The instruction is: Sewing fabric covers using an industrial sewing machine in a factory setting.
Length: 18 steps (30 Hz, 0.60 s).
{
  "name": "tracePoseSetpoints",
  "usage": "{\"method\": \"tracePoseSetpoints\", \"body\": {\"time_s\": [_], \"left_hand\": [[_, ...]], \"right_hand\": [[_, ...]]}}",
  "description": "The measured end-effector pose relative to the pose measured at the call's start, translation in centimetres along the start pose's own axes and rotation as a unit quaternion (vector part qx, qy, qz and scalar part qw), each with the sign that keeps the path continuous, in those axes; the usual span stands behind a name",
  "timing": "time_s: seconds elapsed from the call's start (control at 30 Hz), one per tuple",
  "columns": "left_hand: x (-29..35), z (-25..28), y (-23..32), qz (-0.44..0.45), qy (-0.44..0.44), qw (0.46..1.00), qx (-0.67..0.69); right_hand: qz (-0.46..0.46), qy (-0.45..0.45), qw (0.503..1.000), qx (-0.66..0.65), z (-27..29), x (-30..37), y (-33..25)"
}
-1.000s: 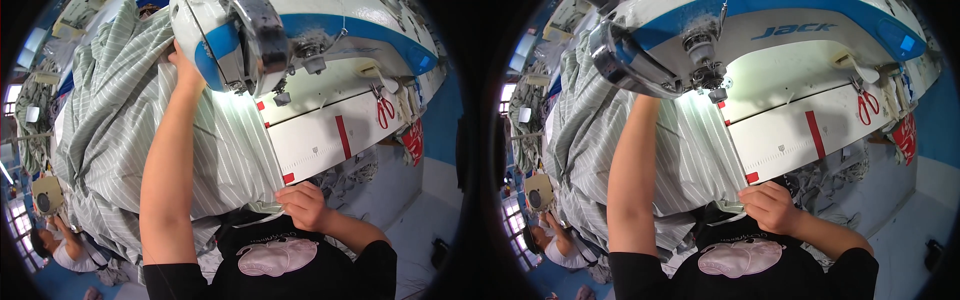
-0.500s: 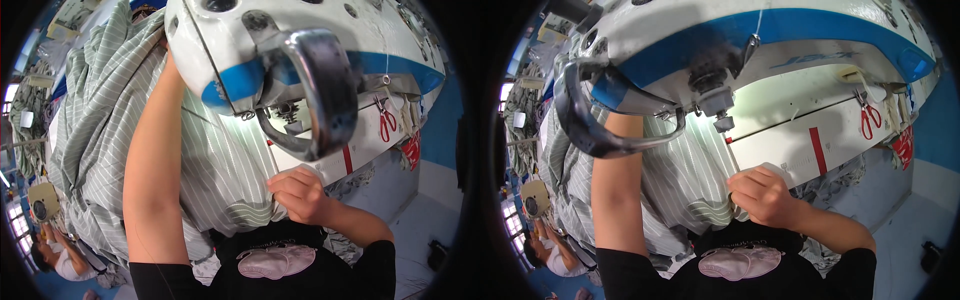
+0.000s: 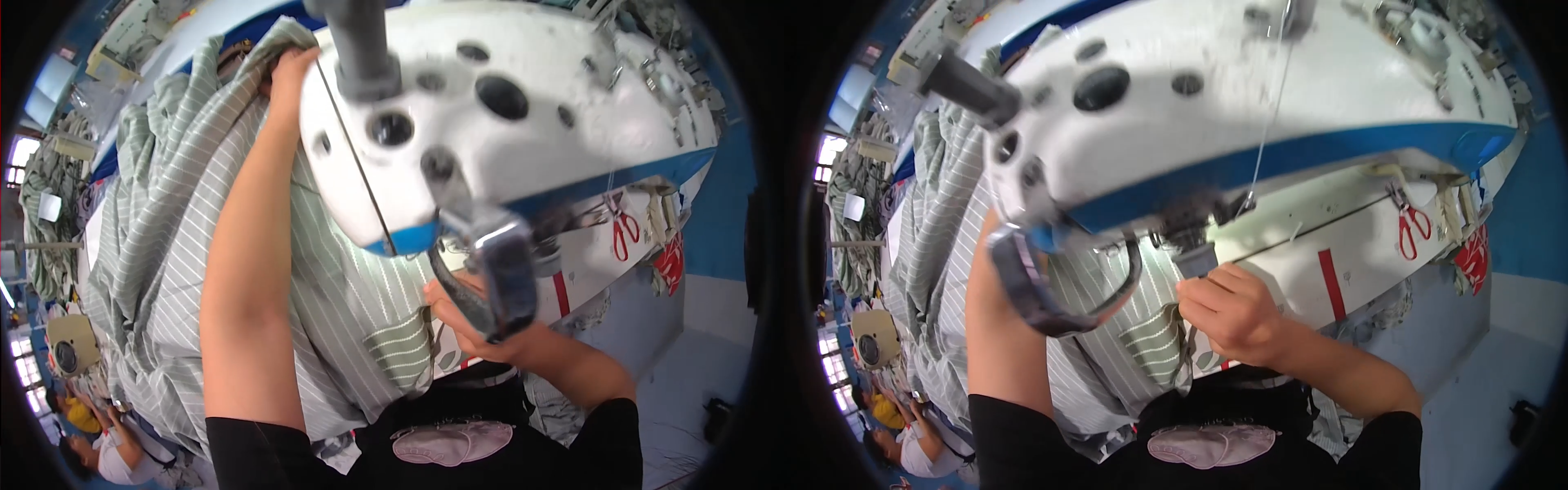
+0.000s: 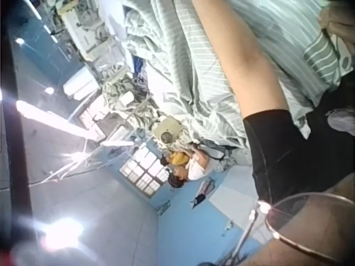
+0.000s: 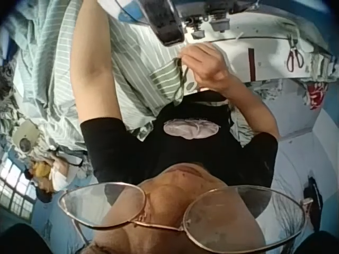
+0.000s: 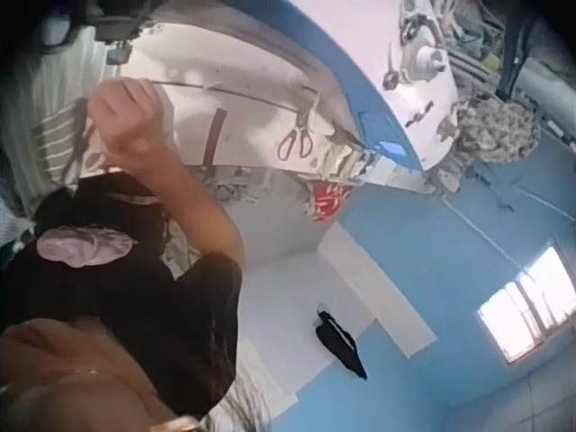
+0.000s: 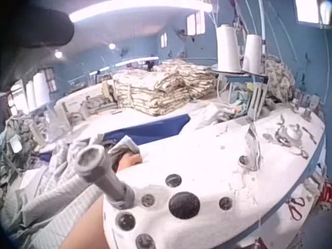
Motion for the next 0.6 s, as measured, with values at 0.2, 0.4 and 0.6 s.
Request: {"method": "tracePoseSetpoints", "body": {"time_s": [0.2,0.4,0.6], "left_hand": [[-0.7,2.8,2.3,-0.043,0.027,0.974,-0.221],[5.7,5.2,5.7,0.065,0.037,0.968,-0.240],[26.2,6.6,17.4,0.110,-0.023,0.973,-0.204]], "right_hand": [[-0.017,0.004,0.999,0.044,-0.3,-0.8,-0.8],[-0.043,0.061,0.997,-0.019,-1.7,-0.4,-1.4],[-0.188,0.204,0.948,-0.157,-2.2,1.6,-1.7]]}}
Point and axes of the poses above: each hand's wrist, its own x-axis away from the middle knuckle, its own z-axis out of the back of the hand, y = z × x, the point moved 2 cm from there along -x, towards the middle knuckle, and after that the axes turned 6 degrees about -x, right-handed, at the moved point
